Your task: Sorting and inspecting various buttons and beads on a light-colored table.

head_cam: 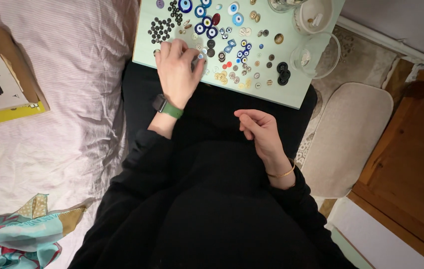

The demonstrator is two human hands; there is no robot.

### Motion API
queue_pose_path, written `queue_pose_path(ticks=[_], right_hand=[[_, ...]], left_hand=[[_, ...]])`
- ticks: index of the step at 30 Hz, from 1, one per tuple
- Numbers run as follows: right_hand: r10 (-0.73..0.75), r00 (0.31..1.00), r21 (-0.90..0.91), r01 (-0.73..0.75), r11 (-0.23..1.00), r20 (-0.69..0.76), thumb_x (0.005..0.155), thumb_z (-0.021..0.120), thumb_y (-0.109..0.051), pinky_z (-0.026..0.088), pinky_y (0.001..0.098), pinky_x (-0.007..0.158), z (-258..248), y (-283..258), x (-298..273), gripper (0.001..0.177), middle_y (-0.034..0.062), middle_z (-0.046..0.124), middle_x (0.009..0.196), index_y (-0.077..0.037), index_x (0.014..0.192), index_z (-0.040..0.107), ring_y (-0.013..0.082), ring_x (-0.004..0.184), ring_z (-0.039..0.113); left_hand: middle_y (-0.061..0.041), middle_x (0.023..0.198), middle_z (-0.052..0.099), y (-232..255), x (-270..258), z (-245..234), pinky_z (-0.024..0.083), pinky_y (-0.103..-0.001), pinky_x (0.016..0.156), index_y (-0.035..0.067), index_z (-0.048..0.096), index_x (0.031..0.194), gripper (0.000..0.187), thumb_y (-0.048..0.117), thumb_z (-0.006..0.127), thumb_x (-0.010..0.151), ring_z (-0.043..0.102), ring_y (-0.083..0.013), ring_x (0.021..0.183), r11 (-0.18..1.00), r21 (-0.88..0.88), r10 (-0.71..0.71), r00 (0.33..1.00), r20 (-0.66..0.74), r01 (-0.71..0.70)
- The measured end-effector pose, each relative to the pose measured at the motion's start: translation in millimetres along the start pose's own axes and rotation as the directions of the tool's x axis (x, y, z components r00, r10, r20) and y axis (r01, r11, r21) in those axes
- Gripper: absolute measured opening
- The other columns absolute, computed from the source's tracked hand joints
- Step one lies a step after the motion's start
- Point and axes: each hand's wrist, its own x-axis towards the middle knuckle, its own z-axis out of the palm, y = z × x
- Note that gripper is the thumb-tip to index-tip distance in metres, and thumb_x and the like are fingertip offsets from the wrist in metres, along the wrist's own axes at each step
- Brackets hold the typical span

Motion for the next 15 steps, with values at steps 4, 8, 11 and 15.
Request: queue_pose_path(ticks=[4,8,11,15], right_hand=[[-0.011,1.000,-0.006,0.011,1.000,-0.009,0.101,0.068,-0.011,0.037,0.0172,0.053,-1.2,-1.4,-3.0,0.019,-0.0008,0.065,0.077,0.002,0.114,0.074,0.0037,0.058,0.048],[-0.018,1.000,0.001,0.018,1.000,-0.015,0.101,0.068,-0.011,0.037,0.0174,0.053,-3.9,-2.2,-3.0,0.019,-0.0007,0.066,0.078,0.002,0.114,0.074,0.0038,0.058,0.048],[-0.029,0.999,-0.003,0.029,1.000,-0.022,0.101,0.068,-0.010,0.037,0.0175,0.053,-5.0,-4.5,-5.0,0.019,-0.0006,0.066,0.078,0.002,0.115,0.074,0.0039,0.058,0.048],[-0.065,0.997,-0.061,0.062,0.996,-0.047,0.100,0.068,-0.010,0.037,0.0170,0.054,-8.3,-14.6,-5.5,0.019,-0.0009,0.066,0.078,0.001,0.115,0.074,0.0034,0.058,0.048]], left_hand=[[-0.004,0.099,0.055,7.8,3.9,5.7,0.039,-0.043,0.086,0.012,0.076,0.092,0.017,0.022,0.084,0.081,0.050,-0.0265,0.101,0.999,0.041,-0.032,0.999,0.006,0.032],[-0.003,0.100,0.054,8.3,2.9,4.0,0.039,-0.043,0.086,0.011,0.076,0.095,0.021,0.024,0.085,0.080,0.050,-0.0263,0.101,0.998,0.039,-0.050,0.999,-0.018,0.050],[-0.004,0.100,0.055,15.1,-2.5,-14.6,0.039,-0.043,0.085,0.010,0.076,0.097,0.025,0.026,0.087,0.081,0.050,-0.0265,0.099,0.998,0.007,-0.060,0.998,-0.022,0.060],[-0.005,0.090,0.061,28.9,-18.5,-50.7,0.042,-0.042,0.079,0.010,0.074,0.090,0.017,0.021,0.087,0.086,0.054,-0.0287,0.087,0.999,-0.029,-0.033,0.999,-0.008,0.032]])
